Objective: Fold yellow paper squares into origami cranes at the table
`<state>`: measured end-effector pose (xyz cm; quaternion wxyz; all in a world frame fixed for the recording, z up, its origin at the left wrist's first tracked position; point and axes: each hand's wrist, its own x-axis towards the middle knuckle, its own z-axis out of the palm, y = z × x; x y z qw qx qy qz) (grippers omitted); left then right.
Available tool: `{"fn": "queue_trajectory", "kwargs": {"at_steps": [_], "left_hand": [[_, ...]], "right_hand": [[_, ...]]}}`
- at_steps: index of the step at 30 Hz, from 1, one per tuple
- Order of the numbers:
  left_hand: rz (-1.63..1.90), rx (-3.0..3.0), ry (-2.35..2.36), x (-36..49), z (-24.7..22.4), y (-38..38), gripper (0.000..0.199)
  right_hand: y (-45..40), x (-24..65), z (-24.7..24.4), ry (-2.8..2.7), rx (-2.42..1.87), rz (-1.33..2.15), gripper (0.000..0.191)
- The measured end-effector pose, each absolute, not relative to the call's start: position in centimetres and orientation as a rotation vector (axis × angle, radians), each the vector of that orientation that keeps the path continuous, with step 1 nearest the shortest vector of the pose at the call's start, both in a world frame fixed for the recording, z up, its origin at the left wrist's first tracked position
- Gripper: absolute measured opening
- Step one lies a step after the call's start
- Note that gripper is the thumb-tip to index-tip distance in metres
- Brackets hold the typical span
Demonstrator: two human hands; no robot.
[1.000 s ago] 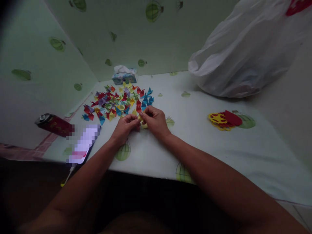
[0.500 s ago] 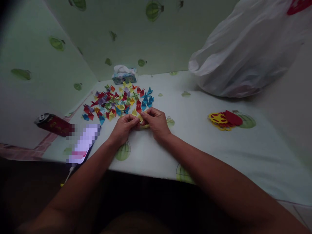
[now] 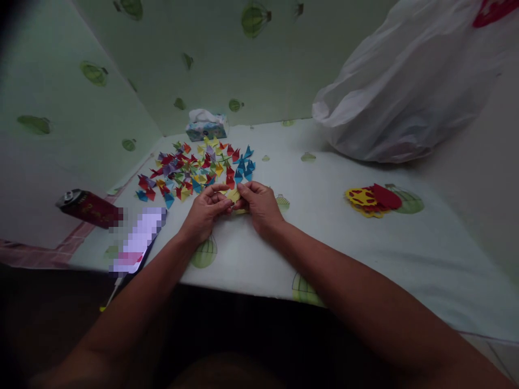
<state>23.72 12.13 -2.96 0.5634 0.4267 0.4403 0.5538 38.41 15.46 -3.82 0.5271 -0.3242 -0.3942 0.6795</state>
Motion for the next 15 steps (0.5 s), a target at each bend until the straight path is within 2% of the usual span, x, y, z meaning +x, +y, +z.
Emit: {"fn": "queue_trajectory", "kwargs": {"at_steps": [5, 11, 15], "left_hand": [[1.235, 1.003, 1.069, 23.65, -3.16, 12.27, 0.037], [1.37, 0.967, 1.126, 23.69, -3.04, 12.34, 0.034], [1.373, 0.945, 1.087, 23.7, -2.98, 12.33, 0.037]], "right_hand": [[15.55, 38.62, -3.65, -1.141, -0.807, 1.492, 0.037], [15.62, 38.68, -3.8, -1.138, -0.778, 1.646, 0.034], [15.64, 38.64, -3.79, -1.159, -0.774, 1.629, 0.032]]}}
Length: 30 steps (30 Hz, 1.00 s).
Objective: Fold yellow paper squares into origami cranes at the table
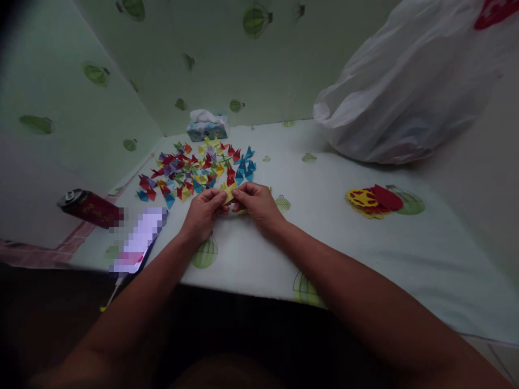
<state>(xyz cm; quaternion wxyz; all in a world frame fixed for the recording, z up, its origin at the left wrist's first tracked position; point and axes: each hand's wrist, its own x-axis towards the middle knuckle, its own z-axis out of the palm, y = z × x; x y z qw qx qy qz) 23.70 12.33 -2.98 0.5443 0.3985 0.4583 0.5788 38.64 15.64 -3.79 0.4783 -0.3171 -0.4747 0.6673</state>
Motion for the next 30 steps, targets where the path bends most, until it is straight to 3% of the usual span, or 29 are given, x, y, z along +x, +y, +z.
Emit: {"fn": "queue_trajectory", "kwargs": {"at_steps": [18, 24, 30], "left_hand": [[1.385, 1.17, 1.171, 23.64, -2.67, 12.03, 0.029], [1.391, 1.015, 1.095, 23.59, -3.2, 12.37, 0.039], [1.358, 1.026, 1.087, 23.48, -3.15, 12.36, 0.035]], "right_hand": [[15.47, 38.66, -3.63, -1.22, -0.82, 1.542, 0.029], [15.51, 38.69, -3.67, -1.249, -0.812, 1.53, 0.027], [15.76, 38.77, -3.89, -1.274, -0.812, 1.518, 0.028]]}}
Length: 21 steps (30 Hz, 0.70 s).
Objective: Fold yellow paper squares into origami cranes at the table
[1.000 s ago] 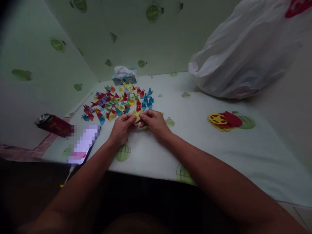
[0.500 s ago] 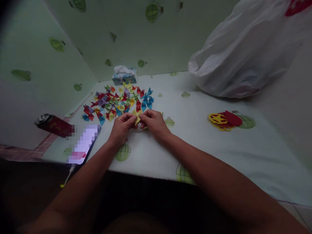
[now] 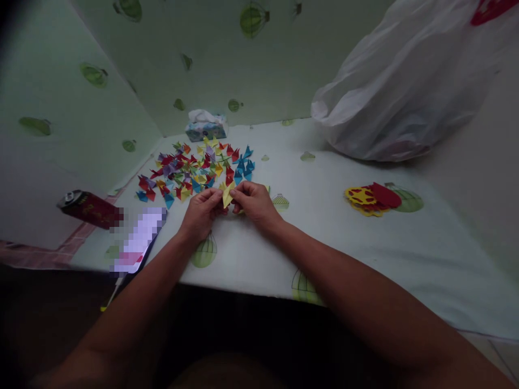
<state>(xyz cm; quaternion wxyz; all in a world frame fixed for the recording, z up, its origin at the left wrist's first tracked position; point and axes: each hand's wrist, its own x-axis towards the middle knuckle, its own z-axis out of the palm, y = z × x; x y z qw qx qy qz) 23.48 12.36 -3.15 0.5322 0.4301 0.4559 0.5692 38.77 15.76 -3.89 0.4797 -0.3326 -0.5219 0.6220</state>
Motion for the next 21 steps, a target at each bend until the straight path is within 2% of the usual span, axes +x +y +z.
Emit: {"fn": "queue_trajectory", "kwargs": {"at_steps": [12, 21], "left_hand": [[1.371, 1.211, 1.214, 23.44, -2.55, 11.99, 0.028], [1.443, 1.132, 1.205, 23.48, -2.72, 12.25, 0.031]], "right_hand": [[15.85, 38.74, -4.09, -1.331, -0.831, 1.455, 0.027], [15.41, 38.79, -3.35, -1.168, -0.707, 1.714, 0.03]]}}
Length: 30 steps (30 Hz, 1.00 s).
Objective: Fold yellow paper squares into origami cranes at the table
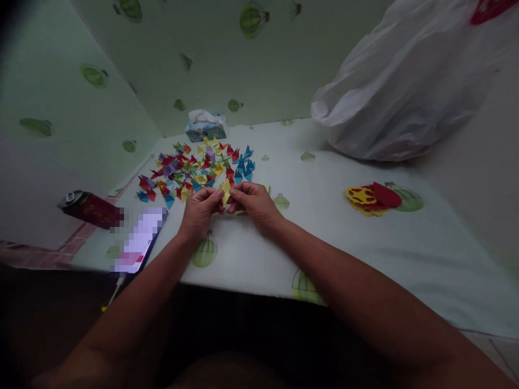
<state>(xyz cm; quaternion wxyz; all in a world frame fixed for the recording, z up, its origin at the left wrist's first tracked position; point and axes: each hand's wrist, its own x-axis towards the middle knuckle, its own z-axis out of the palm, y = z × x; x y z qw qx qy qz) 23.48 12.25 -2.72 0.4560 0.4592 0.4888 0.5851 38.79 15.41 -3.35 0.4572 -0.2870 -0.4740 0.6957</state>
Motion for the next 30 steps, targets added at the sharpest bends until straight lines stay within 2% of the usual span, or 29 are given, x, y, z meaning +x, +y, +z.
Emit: {"fn": "queue_trajectory", "kwargs": {"at_steps": [9, 15, 30], "left_hand": [[1.445, 1.234, 1.225, 23.53, -2.56, 11.98, 0.032], [1.394, 1.057, 1.097, 23.56, -2.79, 12.28, 0.038], [1.357, 1.141, 1.172, 23.35, -2.61, 12.05, 0.031]], "right_hand": [[15.67, 38.8, -3.41, -1.246, -0.774, 1.62, 0.031], [15.73, 38.82, -3.29, -1.269, -0.778, 1.576, 0.026], [15.83, 39.01, -3.62, -1.388, -0.795, 1.491, 0.025]]}}
